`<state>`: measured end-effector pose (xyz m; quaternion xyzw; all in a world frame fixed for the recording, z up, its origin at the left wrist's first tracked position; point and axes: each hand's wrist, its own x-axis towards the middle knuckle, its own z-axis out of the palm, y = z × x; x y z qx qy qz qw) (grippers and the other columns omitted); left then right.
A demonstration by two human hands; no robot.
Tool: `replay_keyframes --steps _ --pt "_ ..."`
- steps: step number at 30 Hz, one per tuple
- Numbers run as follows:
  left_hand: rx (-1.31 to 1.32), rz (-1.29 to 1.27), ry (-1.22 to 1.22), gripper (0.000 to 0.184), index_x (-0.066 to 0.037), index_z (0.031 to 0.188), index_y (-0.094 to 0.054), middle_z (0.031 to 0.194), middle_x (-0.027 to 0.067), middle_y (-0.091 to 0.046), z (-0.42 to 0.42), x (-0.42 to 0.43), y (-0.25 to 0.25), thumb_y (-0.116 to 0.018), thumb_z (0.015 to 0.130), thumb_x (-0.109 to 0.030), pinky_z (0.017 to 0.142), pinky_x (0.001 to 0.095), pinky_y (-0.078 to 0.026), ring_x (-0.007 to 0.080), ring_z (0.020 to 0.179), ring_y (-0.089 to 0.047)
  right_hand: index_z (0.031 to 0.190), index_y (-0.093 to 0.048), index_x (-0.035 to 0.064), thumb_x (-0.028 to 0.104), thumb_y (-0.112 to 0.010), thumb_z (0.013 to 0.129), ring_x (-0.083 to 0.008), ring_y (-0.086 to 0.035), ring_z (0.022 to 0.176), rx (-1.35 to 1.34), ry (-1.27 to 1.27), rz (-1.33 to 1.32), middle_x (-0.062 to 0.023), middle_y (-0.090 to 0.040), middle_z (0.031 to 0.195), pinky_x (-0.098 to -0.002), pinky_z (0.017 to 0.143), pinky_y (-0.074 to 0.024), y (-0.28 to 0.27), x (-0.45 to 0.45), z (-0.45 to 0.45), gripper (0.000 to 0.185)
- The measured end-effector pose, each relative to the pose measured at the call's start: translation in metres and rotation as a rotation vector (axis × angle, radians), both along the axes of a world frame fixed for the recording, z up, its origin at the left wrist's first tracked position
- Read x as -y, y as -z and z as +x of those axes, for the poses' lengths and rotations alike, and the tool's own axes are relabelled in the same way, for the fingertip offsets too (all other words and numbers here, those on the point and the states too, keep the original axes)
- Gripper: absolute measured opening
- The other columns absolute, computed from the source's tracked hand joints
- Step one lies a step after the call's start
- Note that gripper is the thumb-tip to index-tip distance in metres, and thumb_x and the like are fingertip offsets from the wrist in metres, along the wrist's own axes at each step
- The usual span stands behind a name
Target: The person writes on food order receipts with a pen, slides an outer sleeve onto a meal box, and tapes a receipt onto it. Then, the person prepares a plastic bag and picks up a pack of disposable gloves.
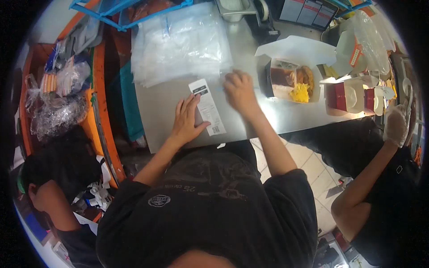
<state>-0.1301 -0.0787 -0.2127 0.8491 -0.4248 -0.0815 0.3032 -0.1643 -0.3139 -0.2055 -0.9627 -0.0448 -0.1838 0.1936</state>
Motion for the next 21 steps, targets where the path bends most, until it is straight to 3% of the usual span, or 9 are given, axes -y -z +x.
replay_keyframes --steps 2,4,9,12,14,15,18,19,21 --pt "-0.05 -0.02 0.024 0.084 -0.001 0.137 -0.028 0.139 0.0152 -0.039 0.003 0.007 -0.003 -0.072 0.073 -0.033 0.109 0.0521 -0.015 0.0332 0.132 -0.031 0.092 -0.059 0.0062 0.004 -0.062 0.075 -0.0323 -0.053 0.102 -0.187 0.067 0.377 -0.0115 -0.059 0.098 -0.0408 0.089 -0.0398 -0.029 0.015 -0.008 0.017" --pt "-0.054 -0.038 0.079 0.081 -0.003 0.136 -0.033 0.14 0.0135 -0.039 0.005 0.023 0.002 -0.072 0.073 -0.036 0.11 0.0521 -0.014 0.0326 0.133 -0.03 0.093 -0.059 0.0062 0.006 -0.061 0.082 -0.025 -0.055 0.091 0.004 0.147 1.026 -0.0098 -0.06 0.089 -0.0335 0.085 -0.0408 -0.052 0.011 -0.027 0.01" --pt "0.102 0.043 0.188 0.064 -0.016 0.128 -0.05 0.143 0.0052 -0.036 0.01 0.074 0.007 -0.066 0.075 -0.047 0.112 0.0493 -0.012 0.0237 0.136 -0.025 0.096 -0.056 0.0059 0.013 -0.065 0.084 -0.0173 -0.053 0.083 0.218 0.215 2.11 -0.0046 -0.056 0.084 -0.0292 0.076 -0.044 -0.077 0.023 -0.07 0.017" --pt "0.052 0.062 0.171 0.066 -0.017 0.128 -0.049 0.143 0.0038 -0.037 0.017 0.088 0.004 -0.067 0.073 -0.049 0.112 0.0483 -0.012 0.0225 0.136 -0.026 0.096 -0.053 0.0066 0.023 -0.064 0.087 -0.0161 -0.051 0.078 0.077 0.347 2.19 -0.0043 -0.052 0.08 -0.0284 0.067 -0.0427 -0.059 0.011 -0.083 0.022" --pt "0.062 0.064 0.157 0.068 -0.018 0.128 -0.05 0.142 0.003 -0.037 0.017 0.09 0.005 -0.067 0.072 -0.051 0.112 0.0478 -0.012 0.0223 0.136 -0.026 0.099 -0.05 0.0071 0.036 -0.056 0.091 -0.0147 -0.049 0.072 -0.109 0.073 2.067 -0.0045 -0.049 0.077 -0.026 0.063 -0.0391 -0.026 0.011 -0.091 0.03" --pt "0.061 0.065 0.152 0.068 -0.018 0.128 -0.05 0.142 0.003 -0.038 0.017 0.091 0.004 -0.067 0.072 -0.051 0.112 0.0477 -0.012 0.0221 0.136 -0.026 0.102 -0.048 0.0057 0.045 -0.047 0.094 -0.0127 -0.047 0.065 -0.249 0.152 1.843 -0.0043 -0.05 0.076 -0.0238 0.056 -0.0361 -0.022 0.011 -0.086 0.04" --pt "0.037 0.068 0.127 0.068 -0.018 0.129 -0.05 0.142 0.0026 -0.038 0.015 0.092 0.002 -0.069 0.071 -0.049 0.112 0.047 -0.013 0.021 0.135 -0.027 0.098 -0.047 0.006 0.048 -0.037 0.096 -0.0102 -0.047 0.06 -0.264 0.437 1.715 -0.0038 -0.05 0.073 -0.0199 0.047 -0.0313 -0.024 0.005 -0.068 0.043" --pt "0.03 0.069 0.123 0.069 -0.018 0.129 -0.05 0.142 0.0024 -0.038 0.016 0.093 0.001 -0.07 0.07 -0.048 0.112 0.0468 -0.014 0.0207 0.135 -0.027 0.092 -0.05 0.0042 0.041 -0.041 0.097 -0.0085 -0.049 0.057 -0.176 0.424 1.588 -0.0043 -0.054 0.073 -0.0188 0.045 -0.0334 -0.016 0.004 -0.067 0.038" --pt "0.024 0.061 0.116 0.07 -0.018 0.128 -0.051 0.142 0.0022 -0.039 0.016 0.094 0.0 -0.072 0.068 -0.047 0.112 0.0467 -0.015 0.0206 0.135 -0.028 0.088 -0.051 0.003 0.031 -0.047 0.095 -0.0086 -0.052 0.058 -0.251 0.414 1.442 -0.0056 -0.056 0.072 -0.0194 0.047 -0.0377 -0.011 0.0 -0.061 0.029"
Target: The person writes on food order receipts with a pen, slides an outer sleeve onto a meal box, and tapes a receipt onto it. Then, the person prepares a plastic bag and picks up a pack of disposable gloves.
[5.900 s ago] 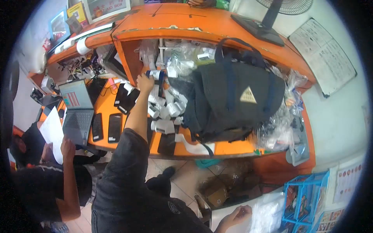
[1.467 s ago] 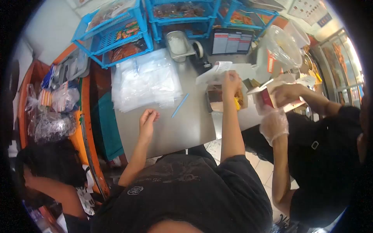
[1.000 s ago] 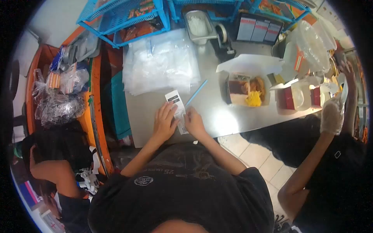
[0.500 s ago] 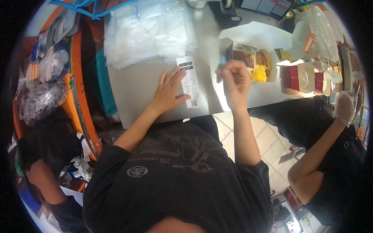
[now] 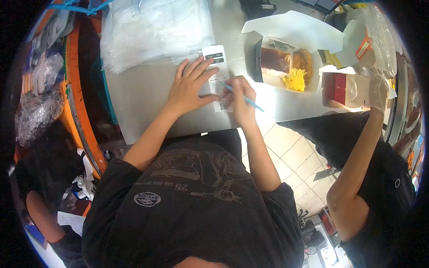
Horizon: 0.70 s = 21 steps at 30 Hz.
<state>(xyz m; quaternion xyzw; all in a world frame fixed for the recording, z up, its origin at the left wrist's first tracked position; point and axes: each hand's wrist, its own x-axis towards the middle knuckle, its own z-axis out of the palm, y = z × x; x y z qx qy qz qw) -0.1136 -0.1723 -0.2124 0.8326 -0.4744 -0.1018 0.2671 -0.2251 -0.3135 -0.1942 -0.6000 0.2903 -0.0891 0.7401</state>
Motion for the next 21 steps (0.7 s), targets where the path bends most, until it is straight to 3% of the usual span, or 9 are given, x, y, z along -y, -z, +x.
replay_keyframes --steps 1,2,5,9,12,16,19,21 --pt "-0.001 -0.007 -0.004 0.07 -0.018 0.127 -0.052 0.142 0.002 -0.039 0.0 0.0 0.0 -0.073 0.066 -0.046 0.111 0.0468 -0.016 0.0209 0.134 -0.029 0.086 -0.052 0.0024 0.026 -0.051 0.094 -0.0087 -0.054 0.058 -0.03 -0.041 -0.063 -0.0063 -0.058 0.072 -0.0197 0.048 -0.0399 0.002 -0.003 0.003 0.025" --pt "-0.002 -0.014 -0.01 0.071 -0.018 0.126 -0.053 0.142 0.0018 -0.039 0.0 0.0 0.0 -0.075 0.064 -0.045 0.111 0.047 -0.017 0.0212 0.134 -0.031 0.08 -0.052 0.0018 0.008 -0.059 0.087 -0.009 -0.056 0.057 -0.041 -0.009 -0.089 -0.0072 -0.06 0.07 -0.0208 0.05 -0.0437 0.006 -0.006 0.004 0.011" --pt "-0.022 -0.025 -0.016 0.071 -0.018 0.126 -0.053 0.142 0.0017 -0.039 0.0 0.001 0.0 -0.075 0.063 -0.044 0.11 0.0468 -0.017 0.0211 0.133 -0.031 0.077 -0.051 0.0021 0.0 -0.061 0.081 -0.0084 -0.054 0.054 -0.05 0.086 -0.217 -0.0062 -0.059 0.069 -0.0208 0.051 -0.0441 0.035 -0.007 0.001 0.01" --pt "-0.038 -0.034 -0.018 0.072 -0.018 0.125 -0.053 0.142 0.0014 -0.039 0.0 0.001 0.0 -0.076 0.062 -0.043 0.11 0.0467 -0.017 0.021 0.133 -0.031 0.073 -0.051 0.002 0.0 -0.061 0.078 -0.0069 -0.054 0.055 -0.048 0.089 -0.177 -0.005 -0.059 0.066 -0.0214 0.052 -0.0444 0.033 -0.005 0.003 0.012" --pt "-0.033 -0.016 -0.02 0.071 -0.019 0.126 -0.053 0.142 0.0009 -0.039 0.0 0.0 0.0 -0.076 0.063 -0.043 0.111 0.046 -0.017 0.0202 0.134 -0.03 0.071 -0.052 0.0012 0.0 -0.063 0.078 -0.005 -0.051 0.055 -0.184 0.077 -0.459 -0.003 -0.058 0.065 -0.0211 0.052 -0.043 0.011 -0.012 0.009 0.014" --pt "-0.005 0.027 -0.014 0.07 -0.021 0.127 -0.052 0.141 0.0002 -0.04 0.001 0.001 0.0 -0.075 0.065 -0.045 0.112 0.0447 -0.015 0.0187 0.134 -0.029 0.071 -0.053 0.0006 0.001 -0.064 0.078 -0.0035 -0.049 0.056 -0.103 -0.015 -0.341 -0.0009 -0.057 0.063 -0.02 0.051 -0.0406 0.022 -0.017 0.004 0.013" --pt "-0.005 0.027 -0.014 0.069 -0.02 0.126 -0.052 0.141 0.0003 -0.04 0.001 0.0 -0.001 -0.075 0.065 -0.044 0.112 0.0448 -0.016 0.0187 0.134 -0.03 0.071 -0.054 0.0003 0.002 -0.064 0.079 -0.0031 -0.049 0.056 -0.157 0.075 -0.614 -0.0011 -0.056 0.062 -0.0192 0.051 -0.0404 0.013 -0.019 0.006 0.013" --pt "-0.005 0.024 -0.012 0.069 -0.02 0.127 -0.052 0.141 0.0003 -0.04 0.002 0.001 -0.001 -0.075 0.066 -0.044 0.112 0.0449 -0.016 0.0188 0.134 -0.03 0.071 -0.054 0.0002 0.004 -0.064 0.078 -0.0074 -0.053 0.055 -0.166 0.011 -0.55 -0.006 -0.056 0.059 -0.0235 0.052 -0.0428 0.016 -0.018 0.003 0.012"
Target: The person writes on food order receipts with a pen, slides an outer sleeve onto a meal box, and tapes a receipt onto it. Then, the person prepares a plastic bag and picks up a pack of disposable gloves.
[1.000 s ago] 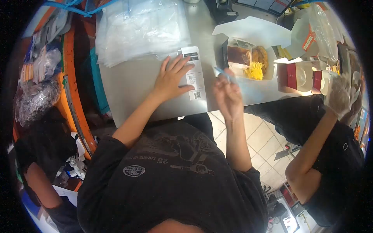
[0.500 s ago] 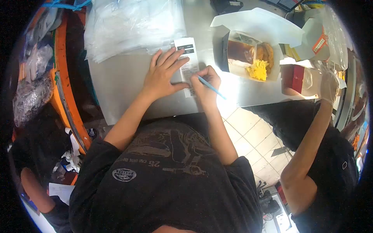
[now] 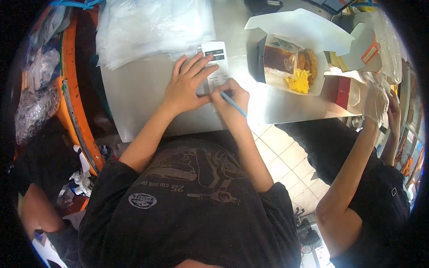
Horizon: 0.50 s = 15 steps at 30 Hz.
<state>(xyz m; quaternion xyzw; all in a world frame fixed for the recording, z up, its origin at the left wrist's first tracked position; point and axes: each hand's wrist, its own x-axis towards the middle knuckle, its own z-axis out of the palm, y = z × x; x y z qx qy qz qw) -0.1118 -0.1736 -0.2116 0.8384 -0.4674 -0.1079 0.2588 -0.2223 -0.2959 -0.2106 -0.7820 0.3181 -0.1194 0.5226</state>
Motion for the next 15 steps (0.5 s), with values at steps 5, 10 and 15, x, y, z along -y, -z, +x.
replay_keyframes --steps 5,10,15 --pt "0.015 0.019 0.007 0.073 -0.021 0.129 -0.05 0.143 0.0004 -0.038 -0.002 -0.001 0.0 -0.073 0.066 -0.048 0.112 0.0462 -0.015 0.0199 0.134 -0.029 0.081 -0.054 -0.0007 0.003 -0.063 0.079 -0.0075 -0.053 0.056 0.139 0.221 -0.124 -0.0058 -0.057 0.063 -0.023 0.052 -0.0428 -0.015 0.003 0.0 0.01" --pt "0.056 0.064 0.021 0.079 -0.022 0.134 -0.046 0.144 0.0003 -0.036 -0.003 0.001 -0.001 -0.071 0.066 -0.054 0.113 0.0475 -0.014 0.0201 0.136 -0.026 0.079 -0.052 0.0011 -0.001 -0.061 0.079 -0.0073 -0.054 0.058 0.207 0.165 0.416 -0.005 -0.059 0.068 -0.0201 0.052 -0.0425 -0.016 0.003 -0.004 0.01" --pt "0.032 0.033 0.005 0.083 -0.024 0.134 -0.046 0.145 -0.0006 -0.035 -0.003 0.001 0.001 -0.073 0.062 -0.054 0.111 0.0482 -0.015 0.0215 0.135 -0.029 0.073 -0.051 0.0024 -0.003 -0.059 0.077 -0.0062 -0.052 0.058 0.182 0.177 0.424 -0.004 -0.058 0.067 -0.0203 0.051 -0.0409 0.011 0.007 -0.012 0.011"
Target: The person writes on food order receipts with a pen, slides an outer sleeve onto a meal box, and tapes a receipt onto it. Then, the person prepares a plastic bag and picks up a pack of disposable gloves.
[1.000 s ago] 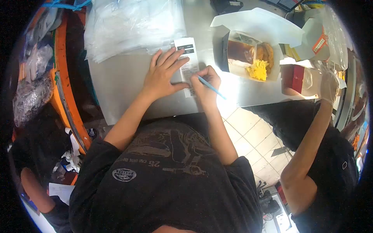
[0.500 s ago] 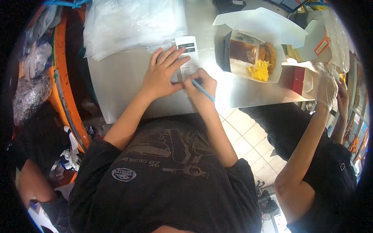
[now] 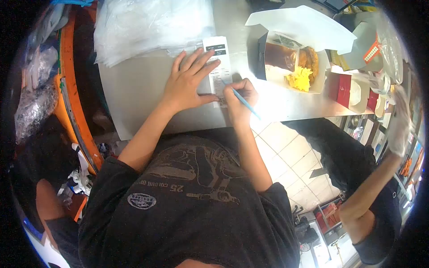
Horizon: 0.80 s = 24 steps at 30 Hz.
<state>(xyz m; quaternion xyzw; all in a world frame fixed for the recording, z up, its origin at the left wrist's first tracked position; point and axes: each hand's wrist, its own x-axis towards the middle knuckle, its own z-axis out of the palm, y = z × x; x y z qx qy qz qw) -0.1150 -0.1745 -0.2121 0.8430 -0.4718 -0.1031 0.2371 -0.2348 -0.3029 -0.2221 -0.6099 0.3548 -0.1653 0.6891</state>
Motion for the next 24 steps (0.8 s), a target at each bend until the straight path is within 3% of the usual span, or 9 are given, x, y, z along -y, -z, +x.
replay_keyframes --steps 4,7,10,14,17,18,21,22,24 --pt "0.005 0.001 0.003 0.083 -0.024 0.133 -0.046 0.145 -0.0006 -0.035 0.0 0.0 0.0 -0.073 0.061 -0.055 0.112 0.048 -0.015 0.0217 0.135 -0.029 0.069 -0.051 0.0026 -0.004 -0.059 0.075 -0.0057 -0.051 0.061 0.006 -0.008 0.033 -0.0021 -0.057 0.066 -0.0212 0.053 -0.04 0.0 -0.002 -0.001 0.012" --pt "0.005 0.007 0.007 0.084 -0.023 0.134 -0.045 0.145 -0.0004 -0.035 0.0 0.0 -0.001 -0.074 0.061 -0.055 0.112 0.0476 -0.014 0.0202 0.136 -0.027 0.072 -0.051 0.0017 -0.002 -0.06 0.078 -0.0063 -0.052 0.053 -0.085 -0.175 -0.259 -0.0031 -0.058 0.065 -0.0202 0.05 -0.0417 0.003 -0.004 -0.003 0.011" --pt "-0.015 0.02 0.007 0.086 -0.022 0.135 -0.044 0.146 -0.0001 -0.034 -0.001 -0.002 -0.003 -0.074 0.061 -0.054 0.113 0.0472 -0.013 0.019 0.137 -0.025 0.073 -0.051 0.0009 -0.002 -0.06 0.079 -0.0053 -0.051 0.055 -0.16 -0.103 -0.807 -0.002 -0.056 0.063 -0.0201 0.051 -0.0417 -0.02 -0.01 0.001 0.011" --pt "-0.012 0.031 0.024 0.084 -0.019 0.132 -0.047 0.146 0.001 -0.033 0.0 0.002 -0.005 -0.075 0.06 -0.051 0.112 0.0482 -0.012 0.021 0.137 -0.024 0.078 -0.05 0.0018 0.002 -0.059 0.081 -0.0105 -0.057 0.06 -0.078 -0.035 -0.225 -0.0079 -0.059 0.065 -0.0257 0.056 -0.0458 -0.024 -0.019 -0.001 0.009" --pt "0.017 -0.026 -0.001 0.08 -0.017 0.129 -0.051 0.146 0.0031 -0.032 -0.002 0.002 -0.007 -0.077 0.059 -0.048 0.112 0.05 -0.012 0.0241 0.137 -0.023 0.087 -0.052 0.0012 0.002 -0.057 0.082 -0.0097 -0.056 0.061 -0.027 -0.039 -0.243 -0.0077 -0.059 0.07 -0.0243 0.057 -0.0458 -0.012 -0.017 -0.004 0.008" --pt "0.022 -0.066 -0.003 0.076 -0.015 0.125 -0.055 0.141 0.0049 -0.038 -0.004 0.003 -0.008 -0.078 0.059 -0.046 0.111 0.0516 -0.013 0.0263 0.135 -0.026 0.105 -0.049 0.0007 0.001 -0.055 0.082 -0.0103 -0.054 0.06 0.006 -0.041 -0.23 -0.0071 -0.058 0.071 -0.0237 0.056 -0.0446 -0.011 -0.016 -0.006 0.024" --pt "0.003 -0.038 0.038 0.076 -0.014 0.124 -0.055 0.134 0.0064 -0.044 -0.004 0.001 -0.004 -0.08 0.057 -0.039 0.11 0.0522 -0.016 0.0276 0.131 -0.032 0.127 -0.033 -0.0003 -0.002 -0.051 0.08 -0.0102 -0.052 0.059 0.14 0.072 -0.152 -0.006 -0.056 0.071 -0.0227 0.055 -0.0428 -0.024 -0.011 -0.014 0.05" --pt "0.005 -0.052 0.042 0.076 -0.013 0.124 -0.055 0.132 0.0067 -0.045 -0.003 0.002 -0.004 -0.079 0.057 -0.041 0.11 0.0522 -0.017 0.0277 0.129 -0.034 0.137 -0.015 -0.001 -0.005 -0.048 0.078 -0.0098 -0.05 0.057 0.179 0.087 -0.177 -0.0044 -0.054 0.069 -0.0219 0.054 -0.0423 -0.029 -0.004 -0.017 0.068" --pt "0.009 -0.075 0.044 0.077 -0.012 0.123 -0.055 0.127 0.0072 -0.047 -0.003 0.004 -0.004 -0.079 0.057 -0.043 0.109 0.052 -0.018 0.0279 0.126 -0.037 0.139 -0.013 0.0016 -0.001 -0.047 0.078 -0.0104 -0.049 0.052 0.215 0.248 -0.025 -0.0041 -0.052 0.067 -0.0227 0.047 -0.0422 -0.044 0.011 -0.019 0.07"
